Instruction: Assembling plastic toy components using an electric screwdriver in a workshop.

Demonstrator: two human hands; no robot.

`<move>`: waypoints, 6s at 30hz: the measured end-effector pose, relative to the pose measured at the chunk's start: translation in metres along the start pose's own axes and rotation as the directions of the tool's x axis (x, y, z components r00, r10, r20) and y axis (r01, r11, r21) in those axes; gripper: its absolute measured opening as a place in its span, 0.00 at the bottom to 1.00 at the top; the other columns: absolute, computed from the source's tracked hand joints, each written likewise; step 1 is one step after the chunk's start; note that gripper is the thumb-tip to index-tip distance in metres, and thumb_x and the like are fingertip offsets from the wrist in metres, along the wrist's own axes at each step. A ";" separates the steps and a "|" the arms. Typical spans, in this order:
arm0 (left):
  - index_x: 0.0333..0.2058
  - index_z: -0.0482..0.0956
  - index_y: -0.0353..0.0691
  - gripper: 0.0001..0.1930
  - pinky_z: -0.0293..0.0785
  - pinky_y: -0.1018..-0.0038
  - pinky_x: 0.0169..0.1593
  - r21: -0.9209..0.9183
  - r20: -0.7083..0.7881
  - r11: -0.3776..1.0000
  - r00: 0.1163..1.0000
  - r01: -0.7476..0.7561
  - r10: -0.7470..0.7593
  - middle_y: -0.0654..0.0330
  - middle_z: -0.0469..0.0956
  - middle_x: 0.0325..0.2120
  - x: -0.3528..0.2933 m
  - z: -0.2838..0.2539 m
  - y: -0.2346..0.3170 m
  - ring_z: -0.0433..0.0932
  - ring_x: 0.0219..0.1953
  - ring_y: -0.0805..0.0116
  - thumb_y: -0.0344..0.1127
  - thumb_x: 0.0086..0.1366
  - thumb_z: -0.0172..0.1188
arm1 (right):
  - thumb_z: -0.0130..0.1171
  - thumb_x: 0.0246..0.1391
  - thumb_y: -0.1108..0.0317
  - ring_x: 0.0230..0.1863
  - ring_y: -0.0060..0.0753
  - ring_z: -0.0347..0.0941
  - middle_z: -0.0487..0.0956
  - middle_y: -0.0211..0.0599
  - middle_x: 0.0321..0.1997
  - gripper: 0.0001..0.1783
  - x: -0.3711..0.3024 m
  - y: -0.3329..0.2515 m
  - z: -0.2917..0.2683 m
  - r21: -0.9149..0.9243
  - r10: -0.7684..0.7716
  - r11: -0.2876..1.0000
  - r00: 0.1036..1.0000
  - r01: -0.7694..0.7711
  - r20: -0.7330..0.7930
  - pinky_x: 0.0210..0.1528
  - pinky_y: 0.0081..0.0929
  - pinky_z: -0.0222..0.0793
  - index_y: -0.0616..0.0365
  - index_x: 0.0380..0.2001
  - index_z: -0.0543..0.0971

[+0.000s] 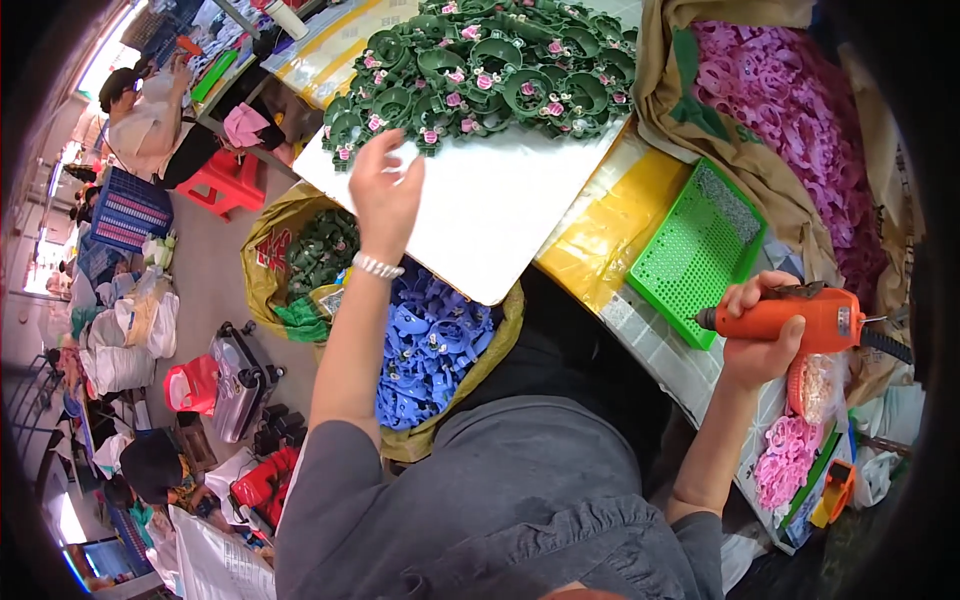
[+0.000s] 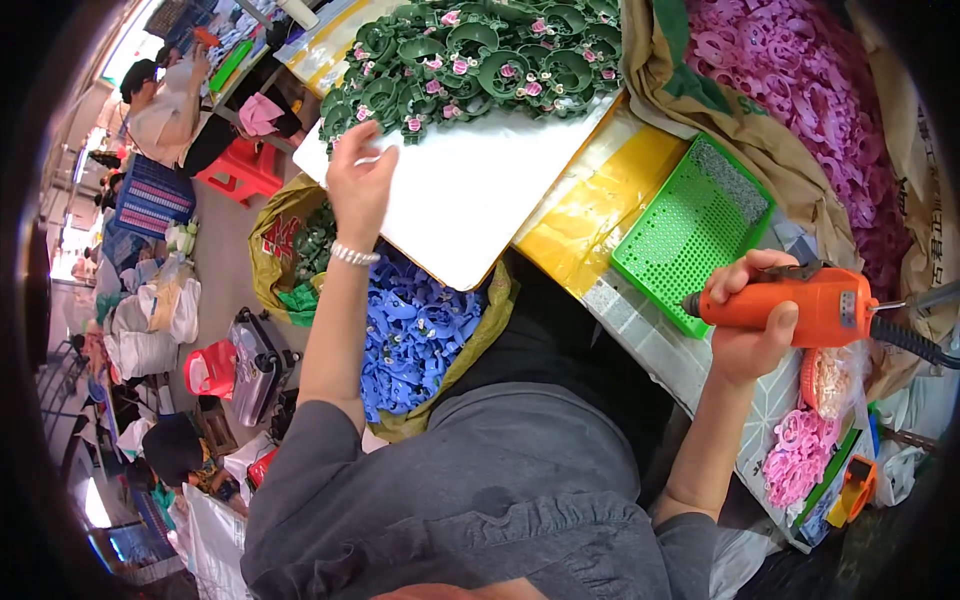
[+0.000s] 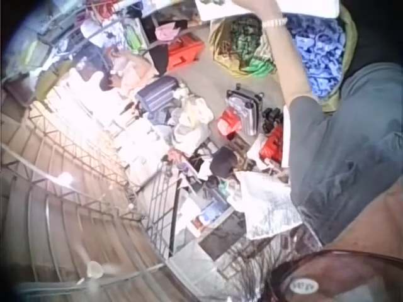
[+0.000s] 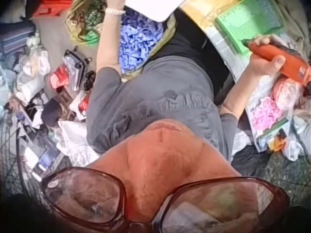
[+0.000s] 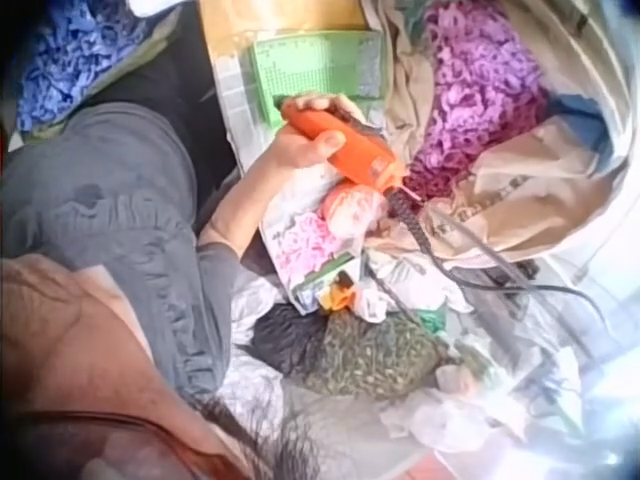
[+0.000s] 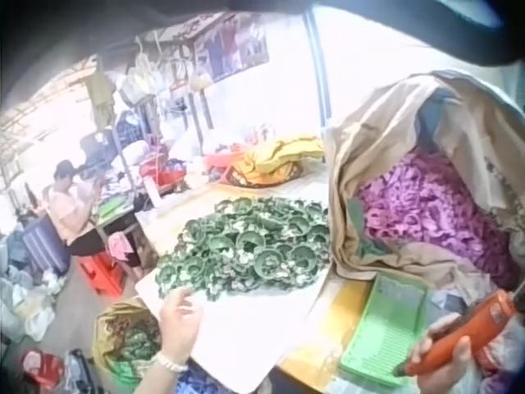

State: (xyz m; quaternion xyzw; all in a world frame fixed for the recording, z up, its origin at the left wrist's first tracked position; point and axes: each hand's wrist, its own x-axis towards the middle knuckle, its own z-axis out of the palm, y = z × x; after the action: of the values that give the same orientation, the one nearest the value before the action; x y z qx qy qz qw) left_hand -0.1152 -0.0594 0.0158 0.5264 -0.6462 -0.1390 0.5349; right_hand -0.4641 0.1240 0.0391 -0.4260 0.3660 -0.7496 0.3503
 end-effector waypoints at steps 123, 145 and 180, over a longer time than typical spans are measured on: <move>0.47 0.67 0.35 0.24 0.75 0.79 0.29 -0.291 0.765 0.728 0.608 0.620 -0.211 0.61 0.76 0.35 -0.037 0.045 0.060 0.76 0.29 0.74 0.29 0.51 0.63 | 0.52 0.56 0.61 0.43 0.38 0.76 0.75 0.50 0.44 0.16 0.009 -0.017 -0.006 -0.265 -0.048 0.964 0.997 0.031 -0.059 0.40 0.30 0.70 0.63 0.40 0.71; 0.45 0.66 0.40 0.22 0.78 0.73 0.29 -0.214 0.975 0.051 0.217 0.975 -0.048 0.46 0.75 0.37 -0.130 0.067 0.106 0.79 0.27 0.62 0.29 0.50 0.58 | 0.56 0.52 0.51 0.24 0.24 0.70 0.70 0.35 0.28 0.22 0.037 0.045 0.010 0.061 -0.001 0.998 0.988 0.011 -0.156 0.24 0.23 0.71 0.60 0.34 0.68; 0.47 0.66 0.40 0.24 0.75 0.77 0.29 -0.238 0.964 0.185 0.256 0.953 -0.077 0.55 0.76 0.36 -0.125 0.075 0.111 0.78 0.29 0.70 0.25 0.50 0.60 | 0.53 0.52 0.53 0.20 0.28 0.70 0.71 0.39 0.22 0.22 0.043 0.054 0.003 -0.134 -0.008 0.991 0.988 -0.012 -0.152 0.22 0.26 0.71 0.66 0.31 0.69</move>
State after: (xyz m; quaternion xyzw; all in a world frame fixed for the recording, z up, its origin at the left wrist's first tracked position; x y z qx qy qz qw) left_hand -0.2528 0.0607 0.0010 0.2722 -0.3593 -0.8589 0.2429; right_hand -0.4665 0.0604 0.0108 -0.3898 0.4416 -0.7532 0.2928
